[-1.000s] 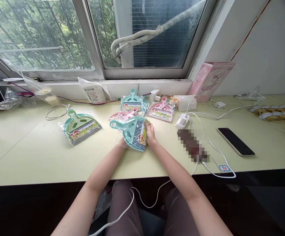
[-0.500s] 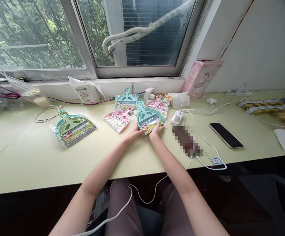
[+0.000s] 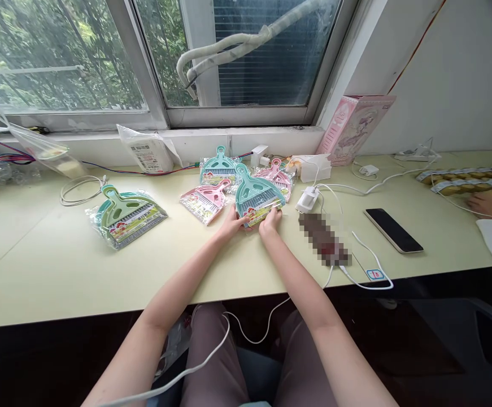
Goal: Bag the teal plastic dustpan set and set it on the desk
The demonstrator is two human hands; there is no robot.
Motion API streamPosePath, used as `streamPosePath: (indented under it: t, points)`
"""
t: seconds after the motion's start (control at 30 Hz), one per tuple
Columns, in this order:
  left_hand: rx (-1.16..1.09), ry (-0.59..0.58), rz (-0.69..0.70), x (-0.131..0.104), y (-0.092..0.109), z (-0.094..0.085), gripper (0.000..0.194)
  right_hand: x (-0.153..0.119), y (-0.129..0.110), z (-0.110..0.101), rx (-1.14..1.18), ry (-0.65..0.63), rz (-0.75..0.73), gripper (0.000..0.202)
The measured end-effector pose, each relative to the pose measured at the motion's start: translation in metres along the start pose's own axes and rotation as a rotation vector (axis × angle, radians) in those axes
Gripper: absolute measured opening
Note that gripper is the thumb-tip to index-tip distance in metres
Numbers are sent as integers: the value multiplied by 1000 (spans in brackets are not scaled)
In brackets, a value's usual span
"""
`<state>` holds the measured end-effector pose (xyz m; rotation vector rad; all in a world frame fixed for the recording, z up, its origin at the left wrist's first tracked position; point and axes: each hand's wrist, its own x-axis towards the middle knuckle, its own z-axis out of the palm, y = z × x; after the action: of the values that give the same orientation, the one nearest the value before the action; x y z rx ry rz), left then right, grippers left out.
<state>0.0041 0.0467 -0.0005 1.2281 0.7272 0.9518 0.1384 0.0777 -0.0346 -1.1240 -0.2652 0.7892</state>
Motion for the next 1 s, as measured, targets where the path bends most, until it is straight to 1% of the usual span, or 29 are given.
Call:
streamPosePath:
  t: [0.07,0.17,0.3,0.47,0.6,0.73,0.87,0.93,1.0]
  points:
    - [-5,7,18,-2,3,2,66,-3,-5,0,44,-6,40,27]
    - [11,40,19,-3,6,3,68,-6,-10,1,117,-34,104,25]
    - [30,71,20,-3,8,2,69,-6,-13,1,138,-65,162,22]
    - [16,-17,23,-3,11,3,73,-6,-15,-2,183,-53,158,25]
    - [35,23,38,-4,11,5,71,-4,-9,-4,145,-67,135,24]
    - [49,103,53,-3,9,4,62,-4,-8,-2,110,-123,147,22]
    - [44,168,99,2,6,0,62,-12,-18,2,204,-176,192,15]
    - [45,202,126,4,5,-4,62,-17,-23,3,208,-260,201,15]
    - [55,230,144,6,6,-8,62,-21,-27,4,194,-361,205,23]
